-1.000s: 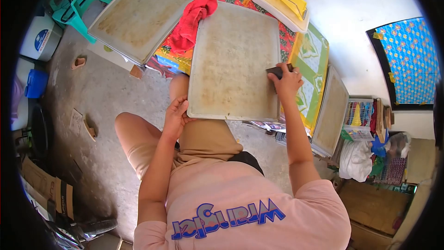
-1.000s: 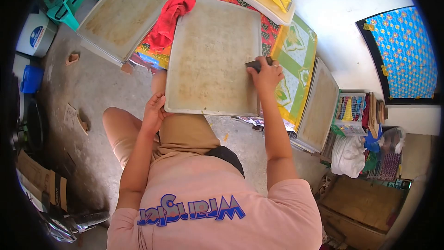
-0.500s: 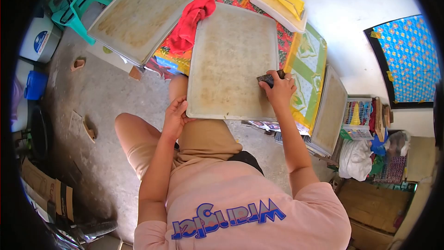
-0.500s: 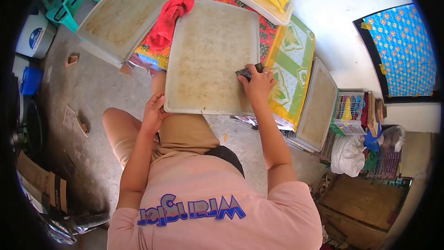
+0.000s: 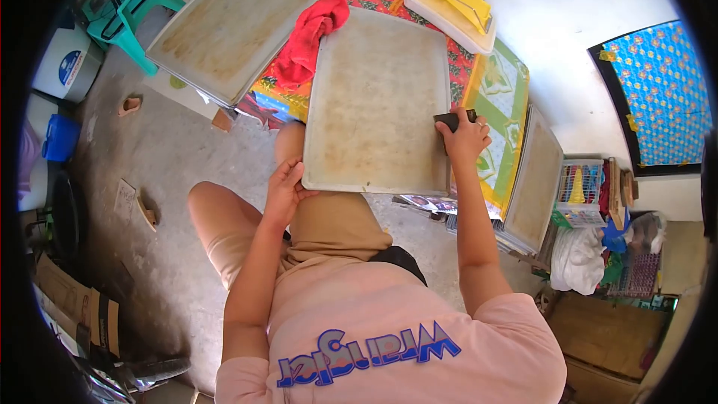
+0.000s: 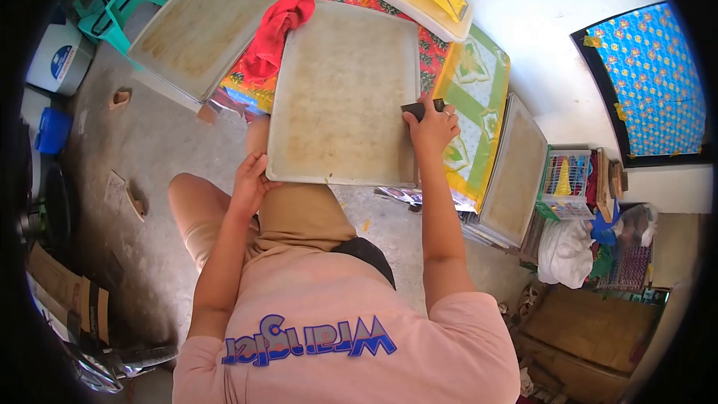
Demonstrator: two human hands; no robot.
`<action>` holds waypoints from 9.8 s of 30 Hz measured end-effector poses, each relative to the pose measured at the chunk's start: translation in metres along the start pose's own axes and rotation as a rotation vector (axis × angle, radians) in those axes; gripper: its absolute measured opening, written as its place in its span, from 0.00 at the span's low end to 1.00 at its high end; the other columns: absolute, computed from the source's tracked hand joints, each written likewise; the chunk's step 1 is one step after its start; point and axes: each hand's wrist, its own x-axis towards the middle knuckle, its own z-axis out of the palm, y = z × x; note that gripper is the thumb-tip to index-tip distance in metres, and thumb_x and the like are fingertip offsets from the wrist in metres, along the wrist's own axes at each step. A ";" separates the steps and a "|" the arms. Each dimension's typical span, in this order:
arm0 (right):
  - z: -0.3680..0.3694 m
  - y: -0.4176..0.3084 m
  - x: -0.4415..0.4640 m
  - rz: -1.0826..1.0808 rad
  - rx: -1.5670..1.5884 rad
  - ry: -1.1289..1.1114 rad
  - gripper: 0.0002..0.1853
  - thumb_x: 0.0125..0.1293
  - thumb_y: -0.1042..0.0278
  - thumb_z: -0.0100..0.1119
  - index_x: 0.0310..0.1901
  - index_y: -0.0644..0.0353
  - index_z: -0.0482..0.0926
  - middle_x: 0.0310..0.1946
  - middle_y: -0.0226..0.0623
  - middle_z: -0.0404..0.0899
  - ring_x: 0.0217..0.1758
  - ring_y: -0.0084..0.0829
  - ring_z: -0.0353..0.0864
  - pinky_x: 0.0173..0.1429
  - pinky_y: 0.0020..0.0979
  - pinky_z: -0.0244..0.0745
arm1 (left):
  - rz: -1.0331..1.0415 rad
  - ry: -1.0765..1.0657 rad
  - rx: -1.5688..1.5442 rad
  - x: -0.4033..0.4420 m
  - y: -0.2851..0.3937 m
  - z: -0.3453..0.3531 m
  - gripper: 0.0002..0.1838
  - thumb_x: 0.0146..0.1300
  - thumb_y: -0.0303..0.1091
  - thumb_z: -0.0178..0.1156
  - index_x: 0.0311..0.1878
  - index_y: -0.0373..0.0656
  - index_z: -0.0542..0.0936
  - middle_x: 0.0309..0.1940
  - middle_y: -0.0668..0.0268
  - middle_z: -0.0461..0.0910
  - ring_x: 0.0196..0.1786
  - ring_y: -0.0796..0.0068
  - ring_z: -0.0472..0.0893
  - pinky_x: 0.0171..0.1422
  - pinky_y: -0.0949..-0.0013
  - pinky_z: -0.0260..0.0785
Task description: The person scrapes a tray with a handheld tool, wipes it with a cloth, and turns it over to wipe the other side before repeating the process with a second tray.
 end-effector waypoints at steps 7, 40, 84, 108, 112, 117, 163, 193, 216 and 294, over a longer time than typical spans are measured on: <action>-0.002 -0.013 -0.014 -0.094 0.037 -0.055 0.24 0.50 0.48 0.75 0.50 0.34 0.81 0.51 0.45 0.73 0.56 0.50 0.70 0.58 0.52 0.60 | -0.008 -0.002 0.016 0.004 0.000 0.001 0.19 0.74 0.39 0.54 0.62 0.39 0.72 0.47 0.65 0.83 0.42 0.76 0.86 0.41 0.70 0.83; -0.009 0.005 -0.034 0.034 -0.072 -0.056 0.27 0.49 0.51 0.76 0.54 0.34 0.80 0.54 0.47 0.72 0.60 0.50 0.68 0.59 0.50 0.60 | -0.009 -0.007 -0.022 0.003 0.001 -0.002 0.18 0.75 0.39 0.54 0.61 0.39 0.73 0.47 0.65 0.83 0.42 0.75 0.86 0.41 0.70 0.83; 0.016 -0.031 0.033 0.128 0.199 0.064 0.26 0.50 0.49 0.74 0.54 0.35 0.80 0.54 0.47 0.72 0.59 0.51 0.69 0.59 0.51 0.62 | 0.040 0.004 0.093 -0.001 -0.001 0.000 0.21 0.74 0.40 0.55 0.65 0.42 0.70 0.51 0.65 0.81 0.45 0.75 0.85 0.42 0.70 0.82; 0.047 -0.029 0.088 0.077 0.153 0.134 0.23 0.49 0.51 0.75 0.49 0.39 0.82 0.55 0.44 0.74 0.61 0.47 0.69 0.58 0.48 0.63 | 0.022 -0.006 0.110 -0.003 0.008 0.004 0.21 0.73 0.37 0.57 0.64 0.41 0.71 0.51 0.65 0.82 0.45 0.76 0.85 0.41 0.71 0.83; 0.028 -0.065 0.075 -0.082 0.125 0.001 0.22 0.51 0.52 0.74 0.49 0.41 0.82 0.54 0.45 0.74 0.61 0.47 0.68 0.58 0.50 0.62 | 0.012 0.017 0.146 -0.003 0.009 0.004 0.21 0.73 0.38 0.57 0.64 0.41 0.71 0.52 0.65 0.82 0.46 0.76 0.85 0.42 0.72 0.83; 0.045 -0.044 0.116 0.042 0.111 0.002 0.23 0.54 0.51 0.72 0.52 0.42 0.80 0.58 0.48 0.73 0.64 0.47 0.67 0.60 0.51 0.61 | 0.015 -0.006 0.132 -0.003 0.007 0.003 0.20 0.73 0.38 0.57 0.64 0.42 0.72 0.52 0.66 0.82 0.47 0.77 0.84 0.42 0.72 0.83; 0.064 -0.054 0.200 0.035 0.020 0.001 0.27 0.48 0.52 0.77 0.52 0.36 0.79 0.55 0.46 0.73 0.62 0.49 0.68 0.59 0.50 0.63 | -0.050 -0.059 0.052 0.004 0.009 -0.010 0.21 0.71 0.35 0.59 0.64 0.38 0.72 0.54 0.65 0.80 0.48 0.76 0.84 0.46 0.69 0.83; 0.004 -0.120 0.014 -0.599 0.213 -0.067 0.23 0.48 0.56 0.76 0.48 0.34 0.80 0.47 0.38 0.72 0.53 0.42 0.70 0.53 0.45 0.61 | 0.009 -0.038 0.121 0.003 0.005 -0.007 0.21 0.72 0.35 0.57 0.64 0.39 0.72 0.52 0.66 0.82 0.46 0.76 0.85 0.42 0.70 0.83; -0.067 -0.127 -0.100 -0.271 0.976 -0.399 0.21 0.64 0.72 0.60 0.60 0.53 0.75 0.41 0.44 0.75 0.37 0.43 0.81 0.42 0.38 0.76 | 0.866 -0.041 1.402 -0.023 0.014 0.099 0.29 0.61 0.37 0.63 0.64 0.35 0.70 0.54 0.54 0.79 0.54 0.56 0.78 0.59 0.52 0.64; 0.087 0.024 0.070 0.043 0.307 0.023 0.33 0.61 0.31 0.57 0.63 0.41 0.77 0.69 0.33 0.70 0.73 0.36 0.64 0.77 0.46 0.46 | 0.035 -0.230 0.949 0.015 0.061 0.069 0.11 0.71 0.33 0.57 0.49 0.36 0.79 0.20 0.71 0.73 0.20 0.83 0.71 0.25 0.74 0.63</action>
